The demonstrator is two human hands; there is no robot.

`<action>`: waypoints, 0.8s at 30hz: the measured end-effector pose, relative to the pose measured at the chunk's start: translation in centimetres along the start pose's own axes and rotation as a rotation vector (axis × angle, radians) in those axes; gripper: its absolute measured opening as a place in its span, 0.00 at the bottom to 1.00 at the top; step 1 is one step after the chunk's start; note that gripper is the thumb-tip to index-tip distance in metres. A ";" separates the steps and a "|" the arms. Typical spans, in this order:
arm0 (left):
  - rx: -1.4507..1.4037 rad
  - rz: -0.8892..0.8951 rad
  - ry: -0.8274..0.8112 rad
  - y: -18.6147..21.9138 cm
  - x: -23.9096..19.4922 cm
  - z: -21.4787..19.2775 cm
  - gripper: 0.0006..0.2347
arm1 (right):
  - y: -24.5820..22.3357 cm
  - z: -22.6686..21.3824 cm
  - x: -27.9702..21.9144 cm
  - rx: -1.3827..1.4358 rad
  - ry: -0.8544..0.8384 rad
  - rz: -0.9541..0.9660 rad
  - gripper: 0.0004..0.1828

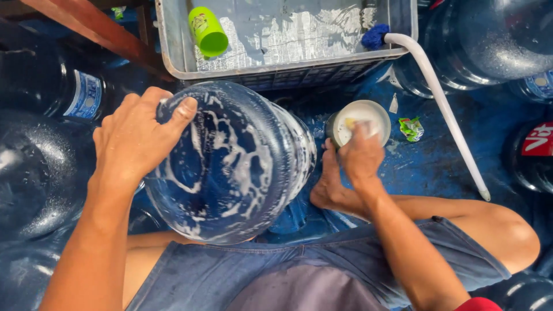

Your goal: A person is cleaning a large blue water jug by scrubbing the exterior with a sponge and soap, then rinsing it and cleaning the interior using a water pipe.

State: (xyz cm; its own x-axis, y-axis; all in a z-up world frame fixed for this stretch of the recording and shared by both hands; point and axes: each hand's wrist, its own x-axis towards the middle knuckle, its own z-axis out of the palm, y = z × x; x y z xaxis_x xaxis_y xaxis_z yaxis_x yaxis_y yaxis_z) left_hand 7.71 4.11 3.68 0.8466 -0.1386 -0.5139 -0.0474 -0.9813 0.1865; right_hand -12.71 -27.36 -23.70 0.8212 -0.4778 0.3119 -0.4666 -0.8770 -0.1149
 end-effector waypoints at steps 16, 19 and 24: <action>-0.225 0.092 -0.173 -5.6 1.1 1.3 0.32 | -16.7 0.3 22.3 0.576 -0.407 -0.250 0.21; -0.273 0.027 -0.244 -6.4 1.6 0.9 0.32 | -23.9 2.4 25.4 0.661 -0.805 0.076 0.33; -0.269 -0.054 -0.322 -6.9 1.6 0.6 0.31 | -30.0 5.9 26.4 -0.046 -0.180 -1.088 0.30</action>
State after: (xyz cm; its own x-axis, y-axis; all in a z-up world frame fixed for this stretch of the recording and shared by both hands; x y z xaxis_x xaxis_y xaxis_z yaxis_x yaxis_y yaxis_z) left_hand 9.11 10.57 1.10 0.6333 -0.1647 -0.7562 0.1686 -0.9242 0.3426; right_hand 24.93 -14.00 -17.59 0.8349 0.5442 0.0829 0.5256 -0.8328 0.1735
